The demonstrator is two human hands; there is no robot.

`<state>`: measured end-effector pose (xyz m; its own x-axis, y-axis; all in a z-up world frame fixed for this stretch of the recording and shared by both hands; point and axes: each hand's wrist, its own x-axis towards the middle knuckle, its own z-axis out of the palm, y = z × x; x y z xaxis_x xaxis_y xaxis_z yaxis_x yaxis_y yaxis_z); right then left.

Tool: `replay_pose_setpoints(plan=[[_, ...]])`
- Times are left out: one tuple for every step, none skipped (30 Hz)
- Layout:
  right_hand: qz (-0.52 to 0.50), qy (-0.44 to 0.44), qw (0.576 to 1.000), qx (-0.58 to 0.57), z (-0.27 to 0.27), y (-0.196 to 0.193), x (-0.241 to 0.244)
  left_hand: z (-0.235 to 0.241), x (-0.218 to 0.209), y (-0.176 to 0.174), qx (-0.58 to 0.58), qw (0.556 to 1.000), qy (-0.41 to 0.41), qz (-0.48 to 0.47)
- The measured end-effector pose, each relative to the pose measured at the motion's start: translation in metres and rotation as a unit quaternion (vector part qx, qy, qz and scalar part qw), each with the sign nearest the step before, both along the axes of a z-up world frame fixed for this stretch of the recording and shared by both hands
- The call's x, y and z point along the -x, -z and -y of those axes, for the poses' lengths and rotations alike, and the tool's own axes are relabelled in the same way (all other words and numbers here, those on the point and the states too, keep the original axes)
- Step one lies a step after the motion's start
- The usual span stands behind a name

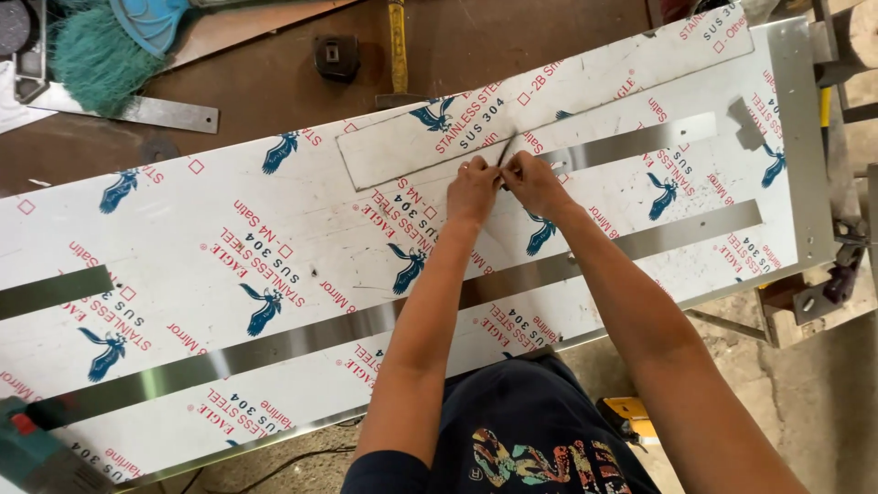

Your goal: The recorder is measuring and cutting thin strips of metal from a larger sheet.

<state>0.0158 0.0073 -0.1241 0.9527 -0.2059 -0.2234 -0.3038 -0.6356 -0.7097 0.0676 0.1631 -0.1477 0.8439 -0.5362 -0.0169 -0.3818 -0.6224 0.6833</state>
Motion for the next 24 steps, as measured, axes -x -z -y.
replay_pose_setpoints(plan=[[-0.003,-0.001,1.0,0.0,0.006,-0.007,-0.004,0.002,-0.002,0.012,0.0,1.0,-0.001,-0.003],[-0.018,-0.004,1.0,-0.016,0.012,-0.012,-0.009,0.003,-0.005,0.023,0.052,0.998,-0.014,0.018],[-0.033,-0.007,0.999,-0.033,0.018,-0.018,-0.014,0.004,-0.007,0.034,0.104,0.994,-0.027,0.038],[-0.034,-0.006,0.999,-0.035,0.031,-0.021,-0.014,-0.002,-0.009,0.024,0.101,0.994,-0.026,0.037],[0.002,0.012,0.999,-0.03,0.045,-0.023,-0.014,-0.008,-0.012,0.013,0.163,0.984,-0.069,-0.026],[0.037,0.029,0.999,-0.025,0.059,-0.024,-0.013,-0.013,-0.014,0.002,0.222,0.964,-0.113,-0.089],[0.036,0.029,0.999,-0.028,0.067,-0.023,-0.008,-0.018,-0.011,-0.017,0.218,0.965,-0.113,-0.09],[0.036,-0.04,0.996,0.071,0.075,-0.022,-0.004,-0.023,-0.01,-0.037,0.218,0.96,-0.132,-0.115],[0.035,-0.108,0.979,0.169,0.084,-0.021,0.0,-0.027,-0.008,-0.057,0.217,0.954,-0.151,-0.14],[0.036,-0.109,0.979,0.166,0.082,-0.025,0.007,-0.02,-0.001,-0.058,0.214,0.955,-0.152,-0.139],[0.053,-0.142,0.963,0.222,0.08,-0.028,0.013,-0.014,0.006,-0.059,0.167,0.974,-0.138,-0.072],[0.071,-0.174,0.943,0.275,0.077,-0.03,0.019,-0.01,0.013,-0.059,0.116,0.986,-0.122,-0.005],[0.073,-0.175,0.944,0.271,0.076,-0.032,0.026,-0.002,0.025,-0.048,0.111,0.986,-0.123,-0.004],[0.129,-0.198,0.908,0.345,0.075,-0.033,0.032,0.006,0.035,-0.037,0.065,0.991,-0.116,0.012],[0.185,-0.218,0.863,0.416,0.074,-0.034,0.038,0.015,0.045,-0.025,0.018,0.993,-0.109,0.028],[0.185,-0.217,0.865,0.412,0.079,-0.033,0.042,0.022,0.053,-0.025,0.014,0.994,-0.109,0.028],[0.191,-0.202,0.884,0.375,0.083,-0.031,0.045,0.029,0.06,-0.024,0.004,0.994,-0.113,0.016],[0.196,-0.189,0.902,0.336,0.087,-0.029,0.05,0.036,0.069,-0.023,-0.005,0.993,-0.118,0.002],[0.195,-0.19,0.904,0.331,0.092,-0.024,0.049,0.043,0.075,-0.026,-0.011,0.993,-0.119,0.0],[0.186,-0.188,0.921,0.287,0.098,-0.02,0.046,0.049,0.078,-0.029,-0.018,0.991,-0.129,-0.01],[0.177,-0.187,0.935,0.242,0.103,-0.015,0.042,0.056,0.081,-0.032,-0.024,0.99,-0.138,-0.02],[0.179,-0.185,0.936,0.24,0.11,-0.008,0.04,0.063,0.08,-0.031,-0.027,0.99,-0.138,-0.017],[0.164,-0.178,0.941,0.238,0.117,-0.001,0.037,0.07,0.079,-0.031,-0.033,0.99,-0.139,-0.005],[0.148,-0.173,0.945,0.234,0.121,0.006,0.036,0.075,0.08,-0.03,-0.04,0.989,-0.142,0.006]])
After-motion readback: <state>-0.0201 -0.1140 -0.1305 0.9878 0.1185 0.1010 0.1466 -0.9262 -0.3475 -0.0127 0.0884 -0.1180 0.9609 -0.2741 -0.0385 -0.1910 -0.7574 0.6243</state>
